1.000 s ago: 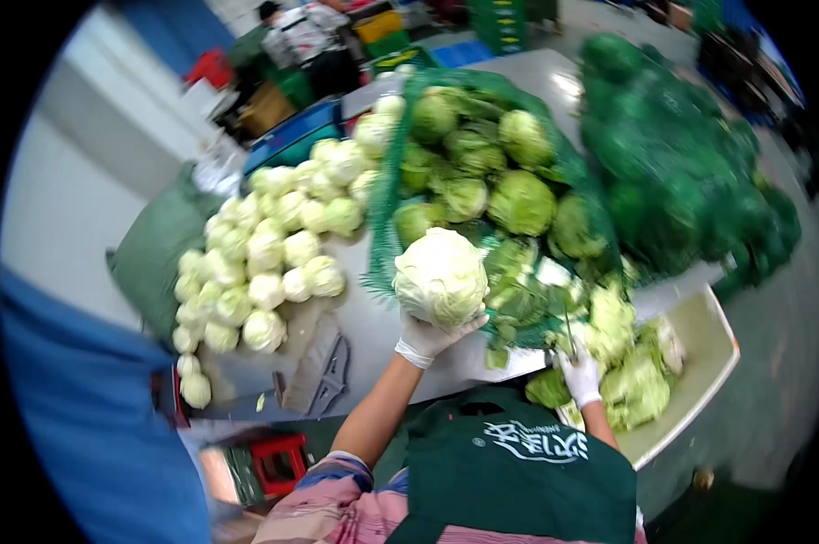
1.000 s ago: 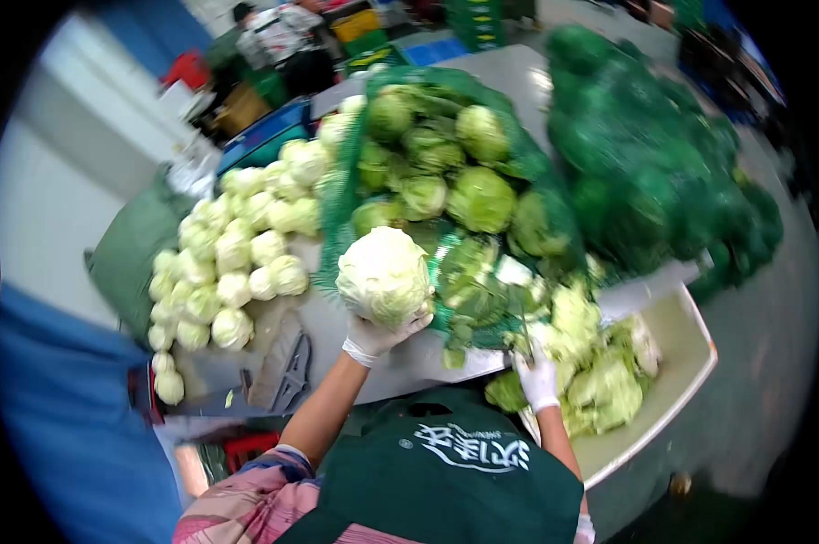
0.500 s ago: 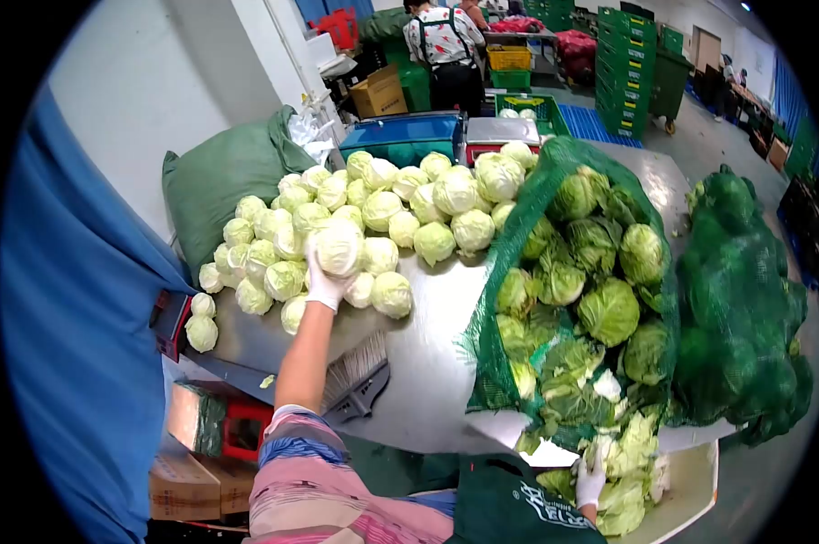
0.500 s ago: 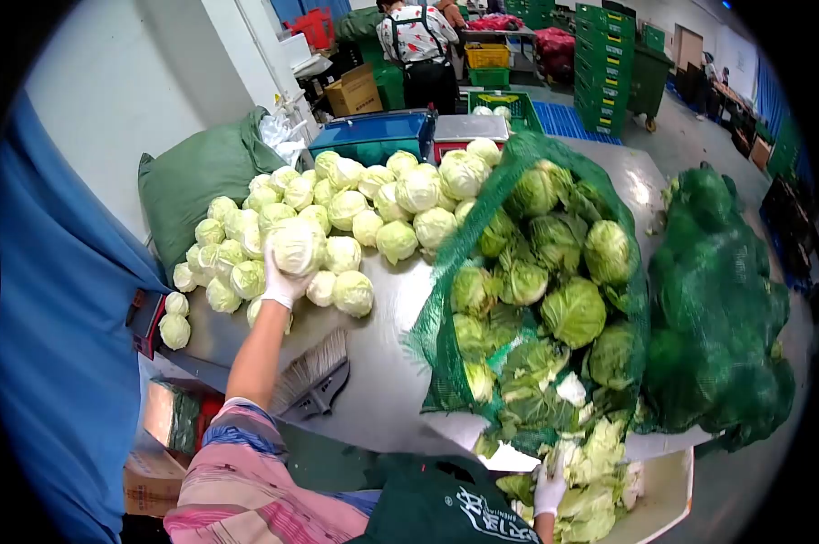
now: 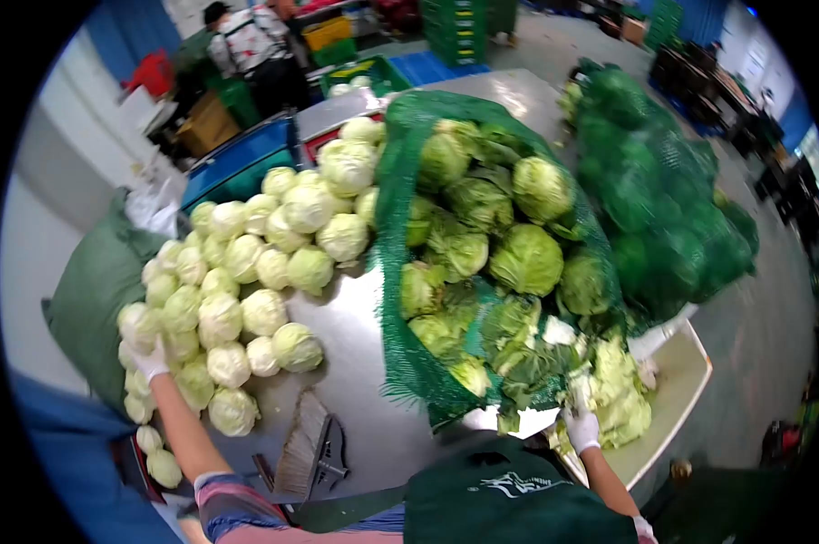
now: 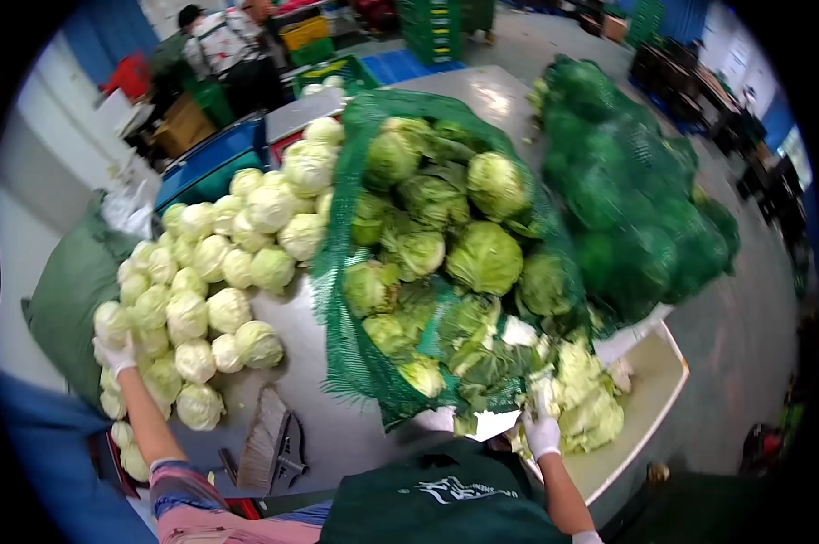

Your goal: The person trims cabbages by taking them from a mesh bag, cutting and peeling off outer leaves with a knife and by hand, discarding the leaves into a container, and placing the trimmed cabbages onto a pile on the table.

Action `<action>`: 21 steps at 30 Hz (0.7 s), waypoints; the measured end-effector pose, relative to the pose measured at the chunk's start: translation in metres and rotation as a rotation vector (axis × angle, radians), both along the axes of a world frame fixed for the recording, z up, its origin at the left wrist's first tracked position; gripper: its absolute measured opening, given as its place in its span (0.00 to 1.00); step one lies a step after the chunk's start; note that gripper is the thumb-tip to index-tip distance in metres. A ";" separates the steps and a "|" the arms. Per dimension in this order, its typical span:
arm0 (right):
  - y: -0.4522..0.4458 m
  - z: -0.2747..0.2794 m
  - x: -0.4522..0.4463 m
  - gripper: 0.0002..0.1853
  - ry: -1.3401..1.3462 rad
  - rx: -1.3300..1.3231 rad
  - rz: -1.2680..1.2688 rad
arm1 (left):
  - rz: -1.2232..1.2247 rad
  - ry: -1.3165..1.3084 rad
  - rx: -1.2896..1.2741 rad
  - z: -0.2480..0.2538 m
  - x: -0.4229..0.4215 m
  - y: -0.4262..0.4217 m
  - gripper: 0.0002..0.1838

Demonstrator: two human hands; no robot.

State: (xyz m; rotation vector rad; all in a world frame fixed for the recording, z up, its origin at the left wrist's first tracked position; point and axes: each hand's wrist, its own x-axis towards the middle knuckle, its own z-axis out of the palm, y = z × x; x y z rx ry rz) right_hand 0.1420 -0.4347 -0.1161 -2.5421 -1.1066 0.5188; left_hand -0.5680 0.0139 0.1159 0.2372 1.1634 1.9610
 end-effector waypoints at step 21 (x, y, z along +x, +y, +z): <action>0.067 0.086 0.025 0.44 -0.263 0.002 0.284 | -1.735 0.924 0.186 0.005 0.633 -0.120 0.31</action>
